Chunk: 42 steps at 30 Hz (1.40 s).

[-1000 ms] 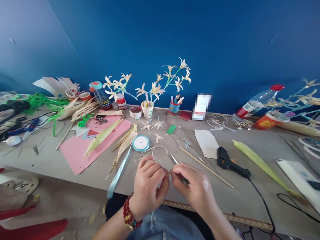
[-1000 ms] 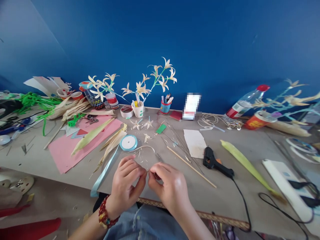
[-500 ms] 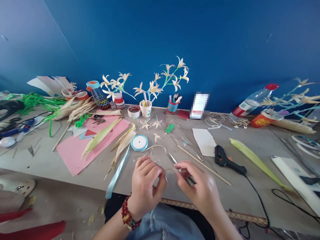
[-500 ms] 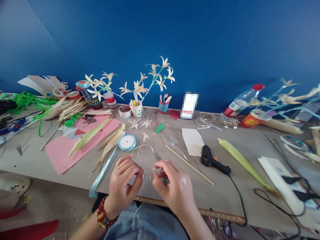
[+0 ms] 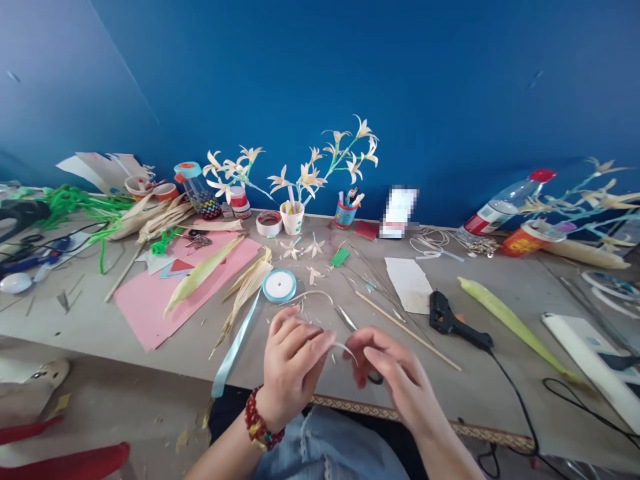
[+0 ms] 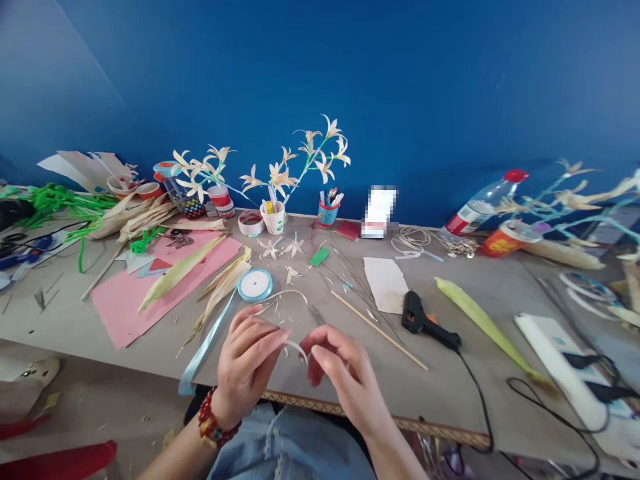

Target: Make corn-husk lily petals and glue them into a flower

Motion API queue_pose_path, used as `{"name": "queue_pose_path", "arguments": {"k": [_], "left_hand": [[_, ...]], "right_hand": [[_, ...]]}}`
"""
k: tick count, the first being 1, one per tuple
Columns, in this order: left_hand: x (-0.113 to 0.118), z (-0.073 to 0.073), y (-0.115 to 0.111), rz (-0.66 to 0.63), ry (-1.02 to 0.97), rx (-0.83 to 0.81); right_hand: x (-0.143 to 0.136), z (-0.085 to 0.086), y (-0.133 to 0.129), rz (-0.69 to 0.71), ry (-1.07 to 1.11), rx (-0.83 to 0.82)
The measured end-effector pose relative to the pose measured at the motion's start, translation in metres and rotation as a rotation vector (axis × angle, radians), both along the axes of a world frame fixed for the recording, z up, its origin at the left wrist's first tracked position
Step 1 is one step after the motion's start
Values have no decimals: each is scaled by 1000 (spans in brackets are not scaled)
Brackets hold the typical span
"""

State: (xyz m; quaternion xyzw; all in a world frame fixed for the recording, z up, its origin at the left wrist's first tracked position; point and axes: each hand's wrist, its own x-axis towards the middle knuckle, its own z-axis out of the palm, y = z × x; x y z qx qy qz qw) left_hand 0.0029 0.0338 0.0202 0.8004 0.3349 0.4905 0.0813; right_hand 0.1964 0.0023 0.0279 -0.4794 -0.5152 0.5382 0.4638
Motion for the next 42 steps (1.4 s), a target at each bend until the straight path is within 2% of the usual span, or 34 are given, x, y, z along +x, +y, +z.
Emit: {"name": "queue_pose_path", "arguments": {"k": [2, 5, 12, 14, 16, 20, 23, 29, 33, 39, 42], "left_hand": [[0, -3, 0, -5, -30, 55], [-3, -5, 1, -30, -69, 122], [-8, -11, 3, -77, -51, 209], [-7, -13, 2, -117, -81, 179], [-5, -13, 0, -187, -181, -25], [-3, -7, -3, -388, -418, -738], [-2, -6, -4, -496, -520, -1028], [5, -12, -6, -583, -760, -1215], [9, -16, -8, -633, -881, -1297], [13, -21, -10, -655, -1035, -1332], [14, -23, -11, -640, -1038, -1312]], "right_hand": [[-12, 4, -1, 78, 223, -106], [-20, 8, -1, 94, 377, -217], [-16, 10, -3, 231, 396, -337], [-16, 11, -4, 231, 345, -332], [-15, 13, -4, 193, 237, -288], [-12, 14, -2, 133, 23, -175], [-12, 12, -1, 145, 7, -143], [-15, 10, 4, 132, 18, -166], [-13, 5, 3, 113, 116, -206], [5, -6, -1, 72, 369, -309], [7, -4, -2, 52, 346, -255]]}}
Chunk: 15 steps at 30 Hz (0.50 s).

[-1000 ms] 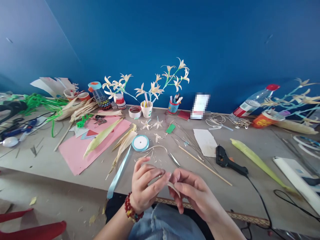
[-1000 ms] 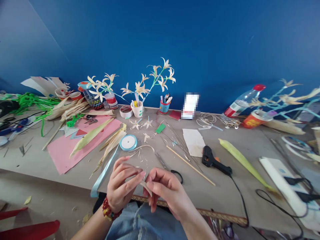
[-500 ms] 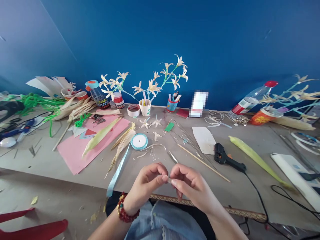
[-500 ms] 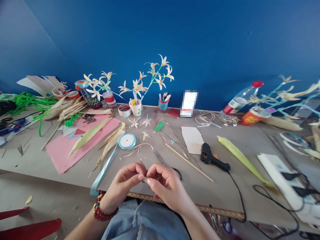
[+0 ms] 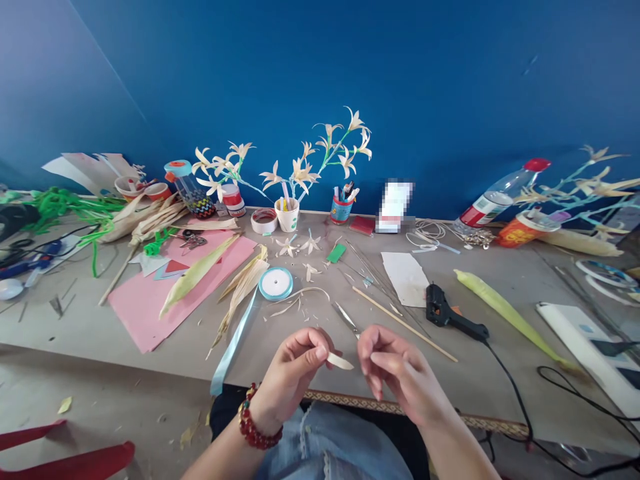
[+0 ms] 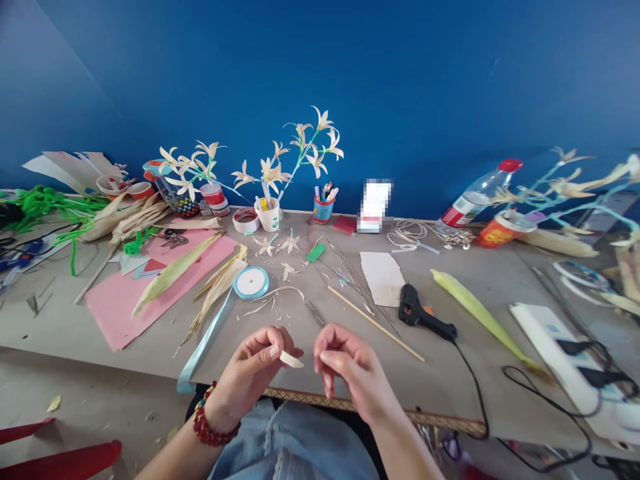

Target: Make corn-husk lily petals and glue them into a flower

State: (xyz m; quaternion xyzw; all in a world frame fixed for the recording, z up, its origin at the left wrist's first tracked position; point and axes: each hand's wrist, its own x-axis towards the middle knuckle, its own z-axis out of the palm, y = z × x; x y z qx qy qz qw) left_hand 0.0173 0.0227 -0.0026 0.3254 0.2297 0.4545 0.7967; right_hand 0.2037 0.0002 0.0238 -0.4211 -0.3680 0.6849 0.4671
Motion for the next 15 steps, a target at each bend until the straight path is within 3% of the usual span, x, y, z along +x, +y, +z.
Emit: {"name": "queue_pose_path", "arguments": {"k": [4, 8, 15], "left_hand": [[2, -1, -1, 25, 15, 42], [3, -1, -4, 33, 22, 53], [7, 2, -5, 42, -107, -74]], "right_hand": [[-14, 8, -2, 86, -204, 71], [-23, 8, -1, 55, -297, 101], [-7, -8, -3, 18, 44, 90]]}}
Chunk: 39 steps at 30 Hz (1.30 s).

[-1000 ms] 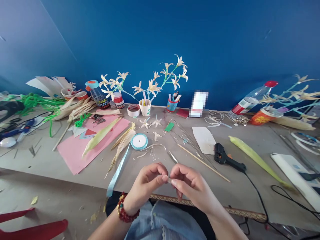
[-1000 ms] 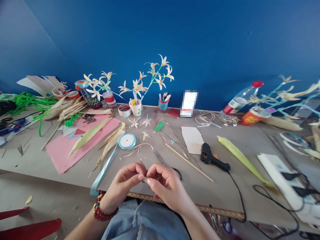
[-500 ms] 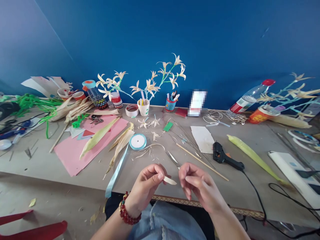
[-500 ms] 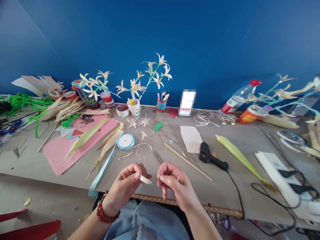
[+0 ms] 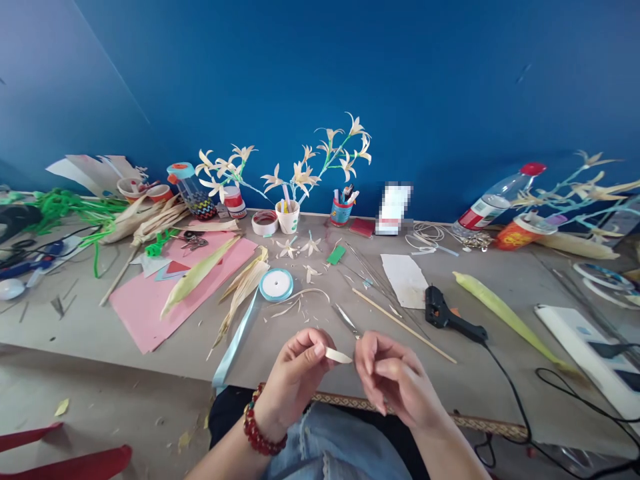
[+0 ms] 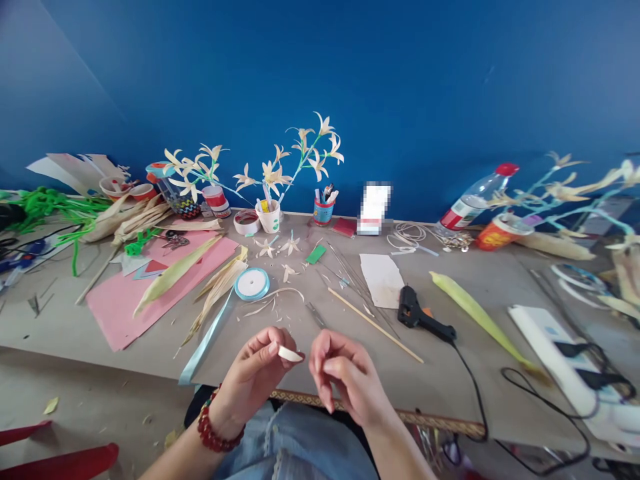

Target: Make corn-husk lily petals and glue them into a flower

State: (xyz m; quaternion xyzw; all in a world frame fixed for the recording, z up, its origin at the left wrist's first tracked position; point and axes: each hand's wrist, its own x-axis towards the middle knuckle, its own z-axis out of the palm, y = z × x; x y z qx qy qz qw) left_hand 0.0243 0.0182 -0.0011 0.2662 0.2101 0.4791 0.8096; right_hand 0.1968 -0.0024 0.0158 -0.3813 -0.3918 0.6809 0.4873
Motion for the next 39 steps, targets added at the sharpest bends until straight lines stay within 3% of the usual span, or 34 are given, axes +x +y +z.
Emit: {"name": "queue_pose_path", "arguments": {"k": [7, 14, 23, 30, 39], "left_hand": [[1, 1, 0, 24, 87, 35], [-3, 8, 2, -26, 180, 99], [2, 7, 4, -159, -93, -60], [-2, 6, 2, -52, 119, 104], [-7, 0, 8, -91, 182, 125]], "right_hand": [[-13, 15, 1, 29, -276, 23], [-13, 15, 5, 51, -316, 53], [-9, -1, 1, 42, 79, 1], [-7, -3, 3, 51, -73, 43], [-4, 2, 6, 45, -124, 22]]}}
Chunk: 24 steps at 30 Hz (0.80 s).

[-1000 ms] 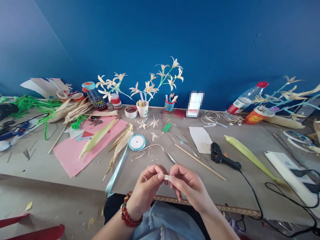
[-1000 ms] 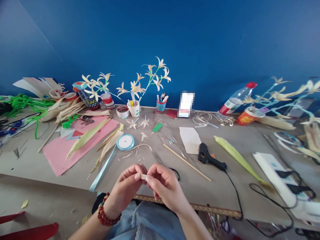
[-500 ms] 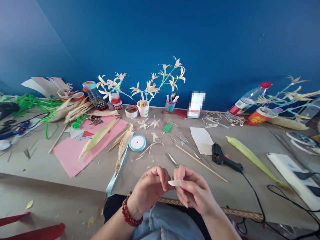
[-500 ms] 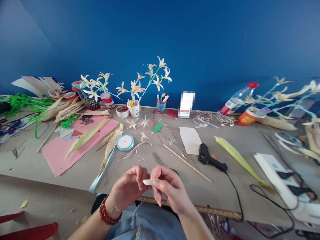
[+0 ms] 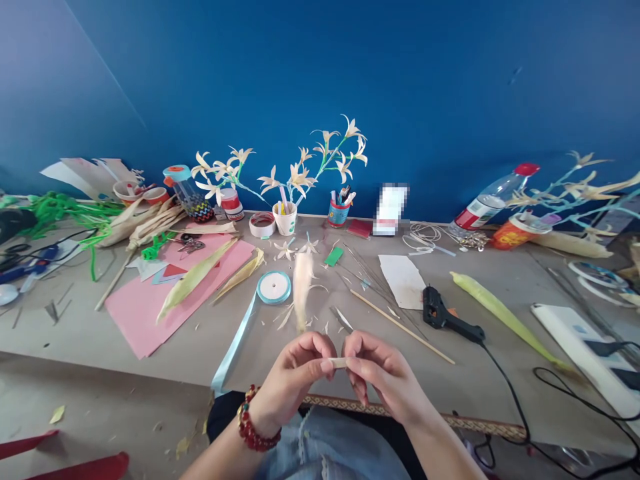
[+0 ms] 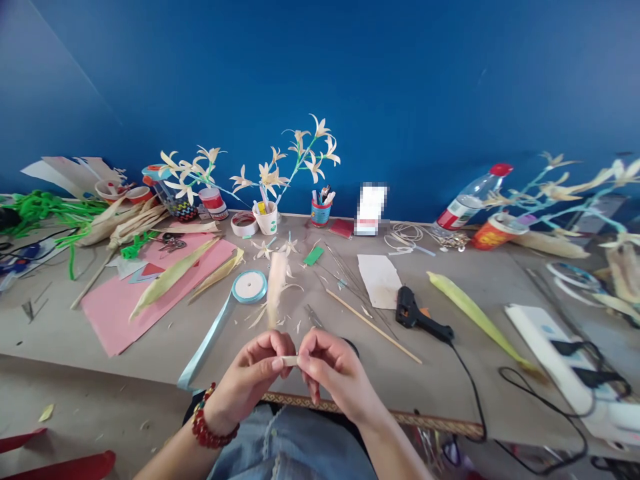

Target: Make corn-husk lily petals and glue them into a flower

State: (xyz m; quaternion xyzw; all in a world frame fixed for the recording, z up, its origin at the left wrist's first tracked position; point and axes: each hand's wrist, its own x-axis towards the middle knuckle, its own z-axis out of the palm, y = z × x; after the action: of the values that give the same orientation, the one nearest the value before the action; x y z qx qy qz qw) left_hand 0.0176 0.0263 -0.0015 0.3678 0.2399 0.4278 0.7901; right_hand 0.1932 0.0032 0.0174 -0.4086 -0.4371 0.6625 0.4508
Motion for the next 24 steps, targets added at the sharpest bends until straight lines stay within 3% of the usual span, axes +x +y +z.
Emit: {"name": "queue_pose_path", "arguments": {"k": [5, 9, 11, 15, 20, 24], "left_hand": [[-30, 1, 13, 129, 239, 110], [-61, 18, 34, 156, 540, 266], [-68, 28, 55, 146, 738, 446], [-56, 29, 114, 128, 1095, 1076], [-25, 6, 181, 61, 1207, 1350], [-5, -9, 207, 51, 1330, 1439]], "right_hand": [[10, -12, 20, -97, -453, 168], [17, -33, 32, -45, -749, 318], [18, -42, 33, -50, -792, 342], [18, -49, 28, -132, -784, 380], [24, -53, 25, -230, -945, 578], [33, -61, 27, -316, -1048, 786]]}}
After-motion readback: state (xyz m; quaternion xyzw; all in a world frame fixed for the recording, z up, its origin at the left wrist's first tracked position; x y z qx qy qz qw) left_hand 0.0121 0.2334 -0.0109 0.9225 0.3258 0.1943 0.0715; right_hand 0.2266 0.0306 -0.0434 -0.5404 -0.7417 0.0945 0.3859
